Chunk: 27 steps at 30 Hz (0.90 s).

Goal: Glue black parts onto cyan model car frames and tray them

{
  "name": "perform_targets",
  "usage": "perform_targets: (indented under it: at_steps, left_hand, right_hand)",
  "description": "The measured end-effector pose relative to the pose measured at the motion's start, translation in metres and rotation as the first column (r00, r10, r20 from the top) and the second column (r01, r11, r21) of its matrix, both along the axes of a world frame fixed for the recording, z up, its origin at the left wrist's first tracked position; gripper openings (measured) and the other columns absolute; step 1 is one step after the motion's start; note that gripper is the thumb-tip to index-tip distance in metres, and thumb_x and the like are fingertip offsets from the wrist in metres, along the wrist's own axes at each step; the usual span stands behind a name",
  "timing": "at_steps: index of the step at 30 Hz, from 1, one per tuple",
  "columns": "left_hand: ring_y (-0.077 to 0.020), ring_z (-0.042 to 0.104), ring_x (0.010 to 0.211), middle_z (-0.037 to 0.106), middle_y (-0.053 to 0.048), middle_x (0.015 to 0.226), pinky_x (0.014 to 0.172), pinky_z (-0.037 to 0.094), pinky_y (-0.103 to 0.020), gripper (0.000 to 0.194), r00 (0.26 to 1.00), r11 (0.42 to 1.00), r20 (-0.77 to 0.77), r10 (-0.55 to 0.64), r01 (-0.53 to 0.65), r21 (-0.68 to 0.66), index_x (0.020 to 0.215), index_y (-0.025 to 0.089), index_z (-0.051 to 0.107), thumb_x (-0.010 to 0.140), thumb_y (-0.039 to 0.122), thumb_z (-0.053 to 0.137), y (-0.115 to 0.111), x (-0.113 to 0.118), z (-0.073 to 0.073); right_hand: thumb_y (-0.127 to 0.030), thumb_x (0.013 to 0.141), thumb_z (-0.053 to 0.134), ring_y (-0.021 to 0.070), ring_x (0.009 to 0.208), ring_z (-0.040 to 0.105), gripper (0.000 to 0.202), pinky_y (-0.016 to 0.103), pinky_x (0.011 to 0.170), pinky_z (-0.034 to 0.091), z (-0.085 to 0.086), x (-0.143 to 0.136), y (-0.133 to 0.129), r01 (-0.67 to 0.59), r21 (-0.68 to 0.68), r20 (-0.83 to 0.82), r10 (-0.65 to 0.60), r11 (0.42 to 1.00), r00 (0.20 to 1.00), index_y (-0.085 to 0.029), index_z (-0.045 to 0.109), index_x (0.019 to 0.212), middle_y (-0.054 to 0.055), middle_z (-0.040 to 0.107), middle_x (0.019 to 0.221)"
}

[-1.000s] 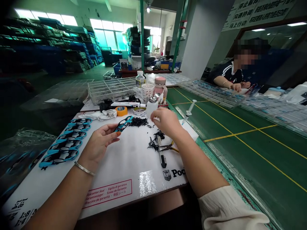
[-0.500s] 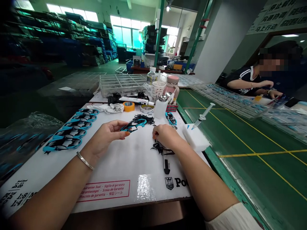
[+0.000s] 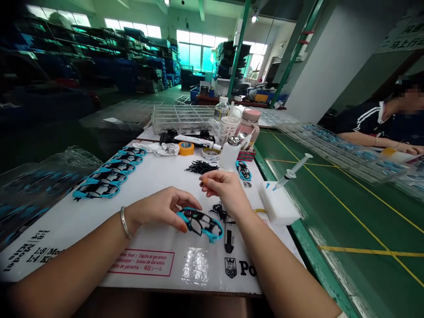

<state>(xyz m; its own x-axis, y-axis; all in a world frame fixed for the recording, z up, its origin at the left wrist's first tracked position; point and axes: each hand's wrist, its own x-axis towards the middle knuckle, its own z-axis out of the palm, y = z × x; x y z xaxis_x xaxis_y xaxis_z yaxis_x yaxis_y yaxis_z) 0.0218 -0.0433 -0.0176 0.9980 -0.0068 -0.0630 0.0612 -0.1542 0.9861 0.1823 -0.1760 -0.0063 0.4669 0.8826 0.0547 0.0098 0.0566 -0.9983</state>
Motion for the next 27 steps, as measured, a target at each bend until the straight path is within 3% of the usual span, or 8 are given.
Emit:
perform_targets:
  at_steps: [2, 6, 13, 17, 20, 24, 27]
  left_hand:
    - [-0.0264, 0.062, 0.108, 0.069, -0.006, 0.113, 0.094, 0.048, -0.037, 0.049, 0.997, 0.996, 0.004, -0.076, 0.075, 0.043, 0.109, 0.025, 0.071, 0.061, 0.027, 0.083, -0.003, 0.001, -0.001]
    - [-0.0281, 0.062, 0.107, 0.071, -0.006, 0.106, 0.096, 0.048, -0.038, 0.046, 0.998, 0.997, -0.005, -0.07, 0.07, 0.015, 0.108, 0.021, 0.072, 0.064, 0.031, 0.081, 0.001, 0.001, -0.003]
    - [-0.0227, 0.064, 0.096, 0.072, -0.008, 0.099, 0.086, 0.05, -0.03, 0.042, 0.991, 0.97, -0.043, -0.128, 0.116, -0.212, 0.101, 0.015, 0.074, 0.062, 0.029, 0.083, 0.01, -0.002, -0.004]
    - [-0.0181, 0.065, 0.088, 0.072, -0.006, 0.095, 0.082, 0.049, -0.027, 0.046, 0.992, 0.947, -0.03, -0.123, 0.108, -0.302, 0.104, 0.016, 0.073, 0.061, 0.029, 0.084, 0.011, -0.003, -0.003]
    - [-0.0177, 0.064, 0.087, 0.072, -0.007, 0.096, 0.081, 0.049, -0.027, 0.046, 0.998, 0.953, -0.036, -0.048, 0.035, -0.301, 0.104, 0.017, 0.073, 0.06, 0.026, 0.084, 0.012, -0.004, 0.0]
    - [-0.0188, 0.063, 0.088, 0.072, -0.008, 0.099, 0.08, 0.049, -0.029, 0.043, 0.985, 0.968, -0.054, 0.162, -0.169, -0.186, 0.101, 0.017, 0.074, 0.061, 0.028, 0.084, 0.015, -0.007, 0.009]
    - [-0.0193, 0.062, 0.087, 0.071, -0.008, 0.098, 0.076, 0.048, -0.029, 0.044, 0.948, 0.947, -0.085, 0.306, -0.312, -0.075, 0.102, 0.018, 0.074, 0.063, 0.036, 0.083, 0.017, -0.008, 0.014]
  right_hand:
    - [-0.033, 0.073, 0.073, 0.0105, 0.059, 0.056, 0.022, 0.021, 0.055, 0.048, -0.002, -0.007, 0.003, -0.076, -0.035, 0.008, 0.076, 0.996, 0.997, -0.014, 0.07, 0.082, 0.003, 0.063, 0.068]
    - [-0.026, 0.073, 0.071, 0.012, 0.062, 0.058, 0.012, 0.023, 0.06, 0.048, 0.0, -0.015, 0.004, -0.163, -0.101, 0.181, 0.179, 0.981, 0.967, -0.014, 0.073, 0.076, 0.003, 0.068, 0.071]
    - [-0.021, 0.077, 0.071, 0.0126, 0.066, 0.062, 0.005, 0.021, 0.061, 0.048, 0.003, -0.01, -0.004, -0.242, 0.001, 0.5, 0.209, 0.97, 0.84, -0.019, 0.075, 0.08, 0.001, 0.07, 0.074]
    - [-0.019, 0.081, 0.068, 0.012, 0.066, 0.062, 0.005, 0.021, 0.06, 0.047, -0.001, -0.01, -0.002, -0.238, 0.076, 0.601, 0.146, 0.968, 0.786, -0.02, 0.073, 0.078, 0.0, 0.069, 0.074]
    - [-0.018, 0.081, 0.067, 0.0116, 0.066, 0.061, 0.005, 0.022, 0.06, 0.046, -0.006, -0.007, 0.001, -0.148, 0.135, 0.633, 0.03, 0.98, 0.773, -0.019, 0.071, 0.078, -0.001, 0.068, 0.073]
    - [-0.016, 0.084, 0.064, 0.0121, 0.07, 0.06, 0.006, 0.024, 0.064, 0.045, -0.005, -0.001, -0.004, 0.117, 0.247, 0.614, -0.249, 0.962, 0.749, -0.021, 0.068, 0.082, -0.002, 0.066, 0.076]
    - [-0.015, 0.087, 0.061, 0.012, 0.074, 0.058, 0.009, 0.025, 0.067, 0.045, 0.004, -0.005, -0.011, 0.17, 0.334, 0.663, -0.359, 0.927, 0.656, -0.022, 0.067, 0.084, -0.002, 0.065, 0.08]
